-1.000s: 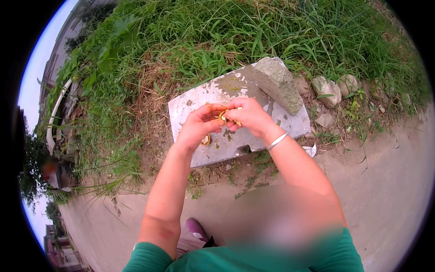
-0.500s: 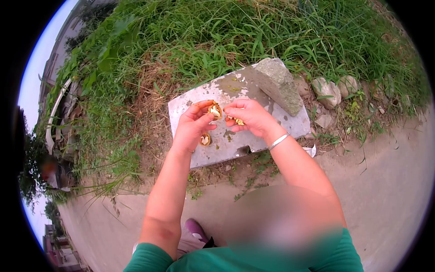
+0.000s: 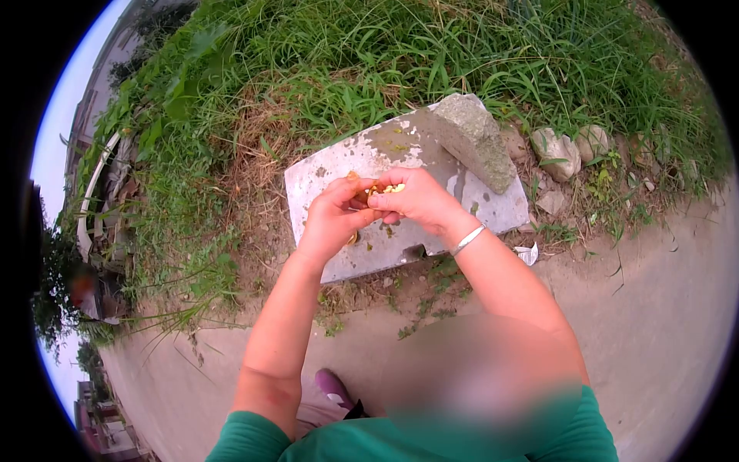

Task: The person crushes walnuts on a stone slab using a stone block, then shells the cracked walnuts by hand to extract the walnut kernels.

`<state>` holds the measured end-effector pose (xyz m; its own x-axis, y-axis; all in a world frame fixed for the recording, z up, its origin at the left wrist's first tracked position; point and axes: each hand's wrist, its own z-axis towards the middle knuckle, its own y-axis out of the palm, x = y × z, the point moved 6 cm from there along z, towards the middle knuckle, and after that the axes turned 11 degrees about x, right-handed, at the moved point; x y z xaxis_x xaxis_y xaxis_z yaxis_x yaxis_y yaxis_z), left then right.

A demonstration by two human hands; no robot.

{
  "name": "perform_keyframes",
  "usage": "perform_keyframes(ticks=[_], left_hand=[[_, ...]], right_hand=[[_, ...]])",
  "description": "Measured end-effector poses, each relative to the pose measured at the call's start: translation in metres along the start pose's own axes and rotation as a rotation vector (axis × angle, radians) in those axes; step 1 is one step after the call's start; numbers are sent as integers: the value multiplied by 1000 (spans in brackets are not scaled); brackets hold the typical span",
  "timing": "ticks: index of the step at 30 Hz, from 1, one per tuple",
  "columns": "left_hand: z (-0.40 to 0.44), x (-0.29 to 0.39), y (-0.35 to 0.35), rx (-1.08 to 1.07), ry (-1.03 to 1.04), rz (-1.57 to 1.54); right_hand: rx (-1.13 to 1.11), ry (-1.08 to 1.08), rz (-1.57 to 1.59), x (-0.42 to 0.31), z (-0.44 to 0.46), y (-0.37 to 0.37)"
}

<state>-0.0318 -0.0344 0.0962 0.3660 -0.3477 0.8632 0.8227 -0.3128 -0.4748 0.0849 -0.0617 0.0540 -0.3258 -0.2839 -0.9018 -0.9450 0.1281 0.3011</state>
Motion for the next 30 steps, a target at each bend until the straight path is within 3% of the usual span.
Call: perform_keyframes(ticks=[9, 18, 30], left_hand=[[-2, -3, 2, -55, -130, -133], [-3, -1, 6, -42, -113, 40], [-2, 6, 8, -241, -379, -273]], right_hand=[[12, -52, -116, -4, 0, 4], [48, -135, -235, -6, -1, 5], [-53, -27, -188, 5, 0, 3]])
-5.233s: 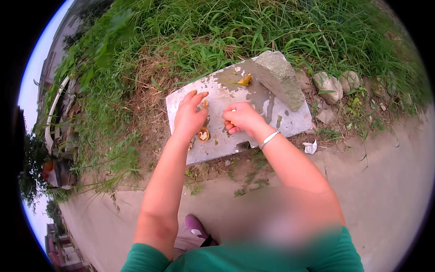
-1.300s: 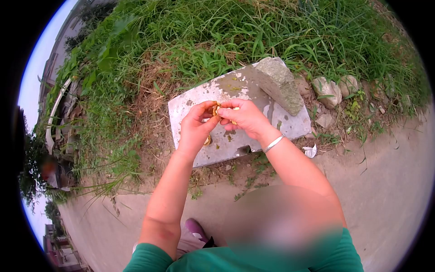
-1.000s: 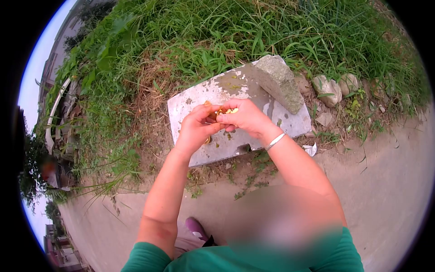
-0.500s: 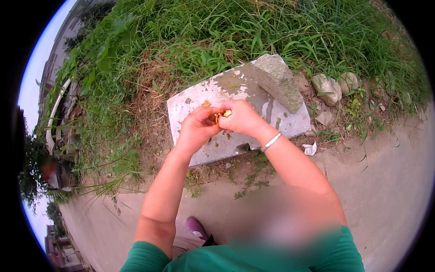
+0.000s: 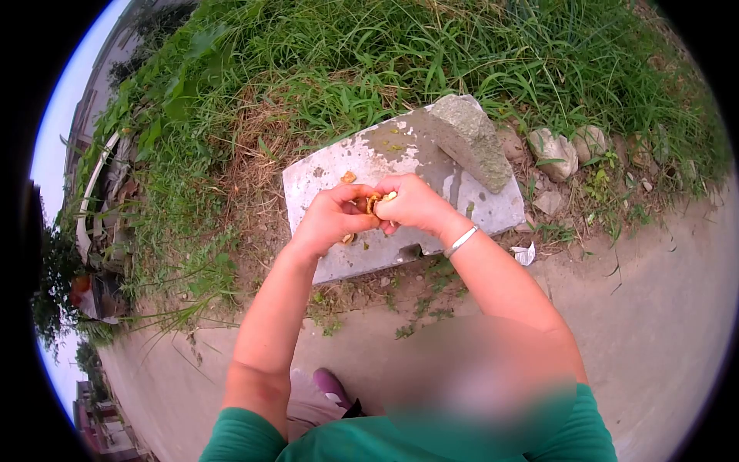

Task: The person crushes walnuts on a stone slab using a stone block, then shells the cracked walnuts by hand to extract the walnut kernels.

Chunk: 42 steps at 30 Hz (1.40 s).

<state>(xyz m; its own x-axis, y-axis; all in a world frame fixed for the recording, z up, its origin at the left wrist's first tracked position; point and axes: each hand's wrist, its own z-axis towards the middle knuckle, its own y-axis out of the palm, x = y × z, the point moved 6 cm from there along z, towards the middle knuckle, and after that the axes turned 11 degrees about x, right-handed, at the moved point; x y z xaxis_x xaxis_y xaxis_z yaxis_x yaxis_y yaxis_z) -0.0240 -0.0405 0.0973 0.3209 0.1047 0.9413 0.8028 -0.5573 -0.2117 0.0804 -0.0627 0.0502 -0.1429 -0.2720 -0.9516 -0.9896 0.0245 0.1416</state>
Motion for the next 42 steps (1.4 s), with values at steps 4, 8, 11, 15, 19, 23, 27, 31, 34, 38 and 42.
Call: perform_keyframes(ticks=[4, 8, 11, 15, 19, 23, 27, 31, 34, 38, 42], left_hand=[[2, -6, -4, -11, -44, 22], [4, -8, -7, -23, -55, 3], [1, 4, -9, 20, -63, 25], [5, -3, -9, 37, 16, -10], [8, -8, -12, 50, 7, 20], [7, -4, -8, 4, 32, 11], [3, 6, -3, 17, 44, 84], [4, 2, -5, 26, 28, 64], [7, -4, -11, 51, 13, 31], [14, -9, -20, 120, 36, -179], [15, -10, -28, 171, -90, -311]], right_hand=[[-34, 29, 87, 5, 0, 1], [-87, 63, 207, 12, 1, 2], [-63, 80, 264, 6, -1, 3], [-42, 65, 246, 5, 0, 3], [-43, 69, 275, 4, 0, 3], [16, 45, 154, -1, -1, 4], [55, 15, 88, -3, 0, 4], [30, 30, 135, 2, 1, 0], [29, 75, 275, 6, 1, -1], [94, 152, 530, 3, -2, -4], [71, 151, 686, 11, 1, -9]])
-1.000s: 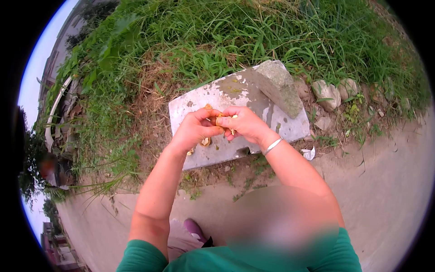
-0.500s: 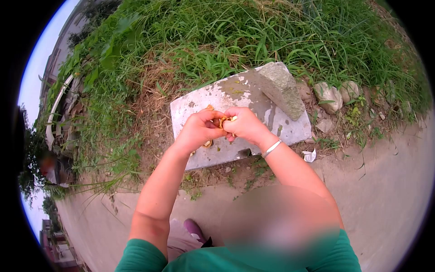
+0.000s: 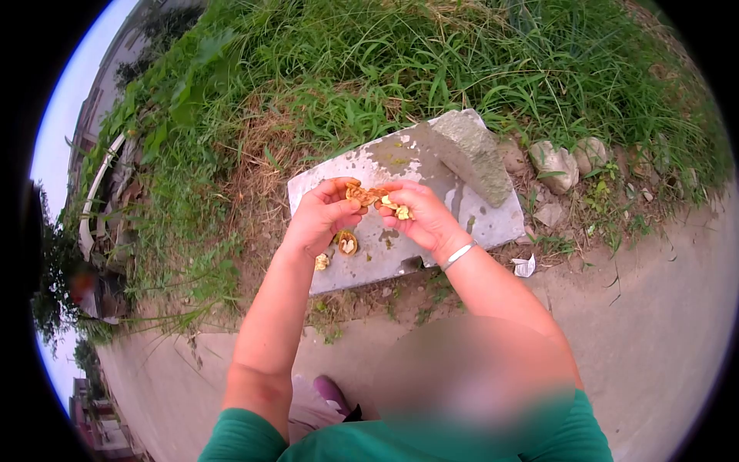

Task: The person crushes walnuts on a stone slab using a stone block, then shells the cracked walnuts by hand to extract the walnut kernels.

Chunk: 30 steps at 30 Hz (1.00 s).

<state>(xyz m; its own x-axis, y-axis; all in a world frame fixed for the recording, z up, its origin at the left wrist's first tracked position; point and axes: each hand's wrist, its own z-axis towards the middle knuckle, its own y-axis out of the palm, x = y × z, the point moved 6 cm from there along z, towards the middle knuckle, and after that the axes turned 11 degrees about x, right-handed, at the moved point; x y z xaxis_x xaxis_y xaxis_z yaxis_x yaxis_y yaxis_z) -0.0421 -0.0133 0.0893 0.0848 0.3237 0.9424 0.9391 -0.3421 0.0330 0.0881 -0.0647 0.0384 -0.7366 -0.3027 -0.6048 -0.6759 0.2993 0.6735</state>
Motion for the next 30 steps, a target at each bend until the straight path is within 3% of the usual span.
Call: perform_keyframes(ticks=[2, 6, 8, 9, 10, 12, 15, 16, 20, 28, 30], left_hand=[[4, -1, -9, -35, -136, -185], [31, 33, -14, -169, -203, 403], [49, 109, -14, -120, 134, 72], [38, 149, -17, 144, 379, -4], [55, 158, -44, 307, 413, 50], [54, 145, -57, 435, 381, 612], [44, 78, -62, 257, 329, 904], [23, 66, -56, 298, 346, 1107], [-21, 7, -47, 206, 527, 1202], [-60, -24, -38, 545, 607, 1312], [-64, -31, -57, 579, 534, 1288]], right_hand=[[38, -28, 50, -4, 2, -8], [-36, 71, 173, 1, 9, -20], [-97, 92, 247, 3, 11, -17], [-141, 107, 303, 1, 10, -10], [-143, 124, 300, 3, 11, -9], [-198, 119, 414, 1, 15, -2], [-159, 139, 463, 8, 16, 7], [-94, 135, 472, 10, 18, 8], [-26, 96, 302, 23, 24, 8], [78, 36, -71, 18, 27, 19], [88, 34, -100, 21, 26, 19]])
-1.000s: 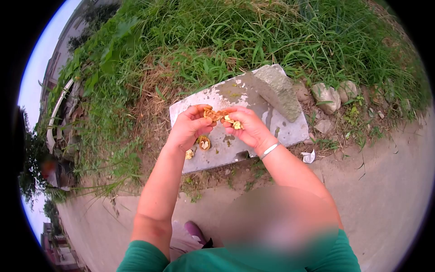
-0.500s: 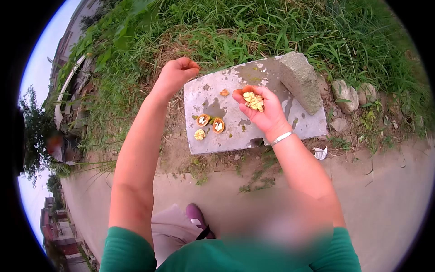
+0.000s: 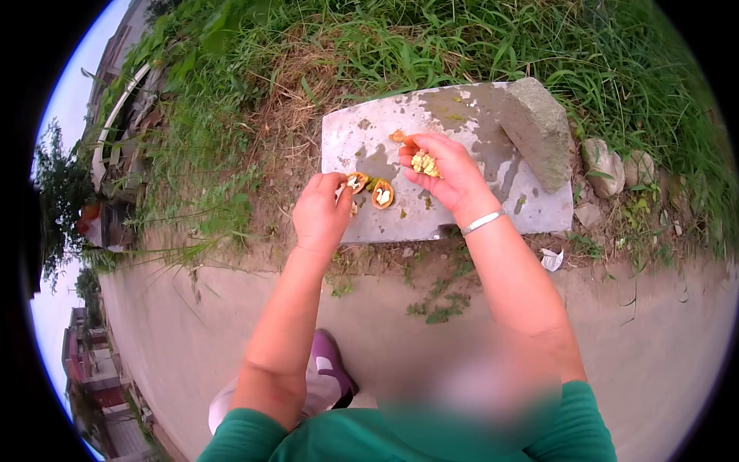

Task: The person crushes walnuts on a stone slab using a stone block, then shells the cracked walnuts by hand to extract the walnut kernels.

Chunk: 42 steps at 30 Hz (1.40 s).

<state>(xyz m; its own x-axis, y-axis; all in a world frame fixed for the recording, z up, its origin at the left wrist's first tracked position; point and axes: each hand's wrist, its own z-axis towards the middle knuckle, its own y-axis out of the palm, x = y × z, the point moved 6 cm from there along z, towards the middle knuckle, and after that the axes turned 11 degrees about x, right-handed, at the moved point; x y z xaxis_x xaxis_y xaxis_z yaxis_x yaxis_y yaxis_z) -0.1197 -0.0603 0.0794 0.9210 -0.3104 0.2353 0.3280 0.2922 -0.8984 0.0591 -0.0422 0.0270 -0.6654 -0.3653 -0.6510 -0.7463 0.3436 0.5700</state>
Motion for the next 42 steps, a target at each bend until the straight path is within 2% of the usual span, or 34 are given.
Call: perform_keyframes(ticks=[2, 3, 6, 8, 11, 13, 16, 17, 19, 20, 22, 23, 24, 26, 29, 33, 35, 36, 38, 39, 40, 42], left_hand=[[-3, -20, -3, -20, -134, -5], [-9, -24, 2, -130, -200, 9], [-17, -20, 8, -187, -157, 75], [-15, -23, 11, -167, -167, 54], [-2, -26, 5, -84, -233, -118], [13, -19, -7, 10, -328, -496], [38, 12, -14, -57, -215, -473], [44, 18, -12, -54, -214, -472], [49, 37, -4, -132, -72, -538], [49, 37, -5, -134, -72, -539], [50, 23, -14, -28, -230, -818], [47, 3, -17, 23, -296, -619], [40, -6, -16, 23, -295, -619], [18, -25, 1, -238, -255, -71], [-4, -28, 15, -234, -228, 12], [-9, -39, 21, -118, -188, -35], [-4, -51, 15, 4, -374, -330], [0, -52, 16, 2, -373, -330], [13, -46, 12, -4, -580, -680], [20, -44, 10, -9, -430, -433], [19, -41, 8, -6, -430, -433], [15, -28, 6, -151, -212, 87]], right_hand=[[-30, 104, 104, 8, 3, 2], [-32, 108, 106, 10, 2, 3], [-33, 181, 171, 17, -1, 10], [-49, 218, 87, 22, -2, 11], [-32, 180, -41, 18, -6, 10], [-24, 157, -132, 19, -10, 11], [-75, 170, -218, 21, -17, 24], [-91, 178, -167, 21, -20, 28], [-104, 187, -114, 23, -21, 30], [-107, 136, -80, 23, -18, 29], [-104, 87, -44, 23, -12, 23], [-115, 112, -7, 23, -8, 18], [-128, 136, 30, 23, -6, 15], [-123, 153, 62, 22, -5, 14], [-133, 141, 36, 21, -8, 16], [-188, 101, -118, 21, -9, 16], [-158, 112, -166, 21, -10, 17], [-128, 124, -212, 23, -11, 17], [-120, 128, -225, 25, -12, 21], [-114, 129, -238, 25, -12, 22], [-116, 128, -239, 25, -12, 22], [-80, 140, -221, 26, -9, 19]])
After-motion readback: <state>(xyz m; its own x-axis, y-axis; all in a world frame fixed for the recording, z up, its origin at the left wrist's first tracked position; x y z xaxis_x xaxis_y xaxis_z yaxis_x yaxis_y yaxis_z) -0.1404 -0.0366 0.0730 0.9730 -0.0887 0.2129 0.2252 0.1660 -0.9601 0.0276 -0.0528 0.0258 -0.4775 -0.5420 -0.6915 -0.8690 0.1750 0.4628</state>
